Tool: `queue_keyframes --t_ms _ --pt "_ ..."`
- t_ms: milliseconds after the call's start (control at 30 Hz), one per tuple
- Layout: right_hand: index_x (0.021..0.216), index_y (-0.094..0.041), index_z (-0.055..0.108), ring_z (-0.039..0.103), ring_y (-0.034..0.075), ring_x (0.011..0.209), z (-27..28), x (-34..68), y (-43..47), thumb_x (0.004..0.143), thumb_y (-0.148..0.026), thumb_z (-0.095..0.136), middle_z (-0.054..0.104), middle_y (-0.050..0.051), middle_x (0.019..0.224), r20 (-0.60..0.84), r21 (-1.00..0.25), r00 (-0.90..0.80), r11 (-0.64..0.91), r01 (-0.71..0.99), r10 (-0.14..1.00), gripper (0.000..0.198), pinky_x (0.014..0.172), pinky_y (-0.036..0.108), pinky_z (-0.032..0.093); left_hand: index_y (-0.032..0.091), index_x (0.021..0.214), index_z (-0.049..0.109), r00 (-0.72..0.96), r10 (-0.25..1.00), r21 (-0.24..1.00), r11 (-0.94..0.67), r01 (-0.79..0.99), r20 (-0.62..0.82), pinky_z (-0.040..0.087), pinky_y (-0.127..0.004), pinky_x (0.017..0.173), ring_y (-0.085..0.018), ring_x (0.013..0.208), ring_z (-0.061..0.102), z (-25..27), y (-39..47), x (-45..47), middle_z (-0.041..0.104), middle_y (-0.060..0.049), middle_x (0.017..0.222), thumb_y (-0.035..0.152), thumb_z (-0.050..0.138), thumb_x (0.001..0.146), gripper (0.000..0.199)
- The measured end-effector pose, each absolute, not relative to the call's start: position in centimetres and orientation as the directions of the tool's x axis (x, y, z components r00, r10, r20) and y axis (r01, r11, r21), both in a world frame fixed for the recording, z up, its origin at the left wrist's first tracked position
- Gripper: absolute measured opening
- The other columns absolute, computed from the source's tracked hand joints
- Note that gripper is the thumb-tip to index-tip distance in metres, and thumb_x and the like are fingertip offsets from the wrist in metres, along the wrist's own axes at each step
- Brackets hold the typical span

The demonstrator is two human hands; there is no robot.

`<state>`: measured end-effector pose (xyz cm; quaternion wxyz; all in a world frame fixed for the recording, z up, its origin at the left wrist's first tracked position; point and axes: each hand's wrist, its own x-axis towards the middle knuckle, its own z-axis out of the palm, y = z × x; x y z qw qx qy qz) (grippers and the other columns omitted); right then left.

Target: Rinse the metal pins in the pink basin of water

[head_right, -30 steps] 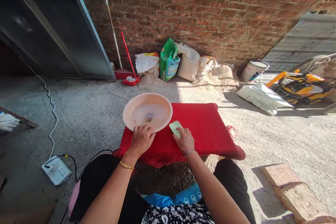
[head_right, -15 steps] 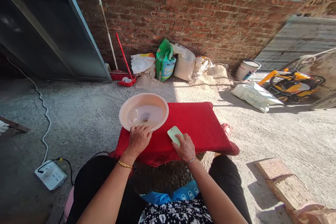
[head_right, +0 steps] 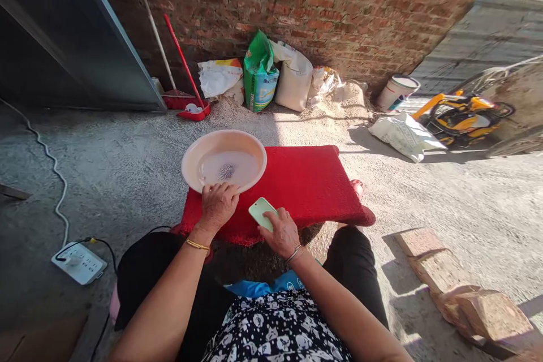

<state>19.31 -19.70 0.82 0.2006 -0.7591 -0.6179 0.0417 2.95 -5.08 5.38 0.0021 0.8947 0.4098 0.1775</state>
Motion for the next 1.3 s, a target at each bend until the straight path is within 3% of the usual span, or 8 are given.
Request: queue_keyframes --t_ms 167,367,467,667,800,1000,1200,1300 --pt "0.112 -0.026 0.061 0.054 0.022 0.092 0.2 22.7 -21.0 0.083 -0.041 0.061 0.053 0.007 0.098 0.150 -0.330 0.340 -0.278 0.902 0.928 0.033 0.079 0.032 0.044 0.023 0.099 0.064 0.603 0.733 0.157 -0.667 0.729 0.315 0.028 -0.042 0.080 -0.026 0.091 0.054 5.6 -5.1 3.1 0.064 -0.007 0.091 0.024 0.047 0.088 0.020" --pt "0.111 -0.026 0.062 0.055 0.023 0.087 0.2 30.3 -24.9 0.081 -0.052 0.057 0.051 0.005 0.096 0.106 -0.395 0.752 -0.667 0.632 0.650 0.040 0.074 0.035 0.044 0.022 0.099 0.064 0.601 0.737 0.174 -0.665 0.726 0.309 0.029 -0.042 0.081 -0.026 0.091 0.055 5.5 -5.1 3.0 0.064 -0.008 0.090 0.024 0.046 0.088 0.021" --pt "0.110 -0.024 0.061 0.054 0.023 0.088 0.1 28.0 -24.9 0.082 -0.052 0.056 0.050 0.006 0.095 0.166 -0.440 0.684 -0.567 0.696 0.710 0.040 0.076 0.035 0.045 0.023 0.100 0.064 0.603 0.730 0.160 -0.669 0.726 0.321 0.029 -0.042 0.081 -0.027 0.091 0.055 5.3 -5.0 3.1 0.065 -0.008 0.091 0.025 0.047 0.088 0.021" --pt "0.111 -0.025 0.060 0.053 0.022 0.091 -0.3 20.4 -23.0 0.085 -0.044 0.058 0.052 0.007 0.097 0.224 -0.390 0.261 -0.160 0.907 0.939 0.033 0.082 0.034 0.045 0.023 0.097 0.064 0.602 0.725 0.115 -0.666 0.737 0.334 0.029 -0.042 0.078 -0.027 0.088 0.055 5.1 -4.8 3.1 0.065 -0.007 0.089 0.023 0.046 0.087 0.021" --pt "0.112 -0.025 0.060 0.053 0.023 0.092 -0.9 24.0 -24.6 0.085 -0.046 0.056 0.052 0.007 0.099 0.215 -0.367 0.363 -0.270 0.890 0.907 0.034 0.081 0.035 0.045 0.022 0.093 0.064 0.610 0.719 0.107 -0.672 0.733 0.333 0.029 -0.042 0.077 -0.027 0.087 0.055 5.2 -4.9 3.2 0.064 -0.007 0.086 0.024 0.046 0.088 0.019" --pt "0.106 -0.022 0.062 0.053 0.024 0.087 -1.2 31.0 -27.9 0.079 -0.063 0.050 0.051 0.006 0.090 0.229 -0.468 0.756 -0.612 0.638 0.613 0.050 0.076 0.037 0.045 0.023 0.097 0.064 0.599 0.731 0.125 -0.662 0.739 0.328 0.029 -0.043 0.078 -0.028 0.090 0.055 5.1 -4.9 3.3 0.065 -0.008 0.090 0.023 0.045 0.087 0.021" --pt "0.108 -0.025 0.061 0.053 0.022 0.093 -1.1 26.0 -25.7 0.083 -0.056 0.052 0.052 0.006 0.098 0.234 -0.498 0.498 -0.337 0.799 0.835 0.040 0.081 0.035 0.045 0.022 0.096 0.064 0.597 0.727 0.095 -0.658 0.747 0.341 0.029 -0.043 0.078 -0.028 0.089 0.055 5.3 -5.0 3.2 0.065 -0.008 0.087 0.022 0.043 0.087 0.022" --pt "0.108 -0.027 0.062 0.053 0.021 0.093 -1.1 26.0 -25.2 0.083 -0.052 0.055 0.051 0.005 0.099 0.189 -0.501 0.470 -0.327 0.802 0.862 0.036 0.081 0.034 0.045 0.021 0.093 0.064 0.597 0.731 0.100 -0.657 0.748 0.330 0.030 -0.043 0.078 -0.028 0.089 0.055 5.6 -5.1 3.2 0.066 -0.008 0.088 0.021 0.042 0.087 0.023"
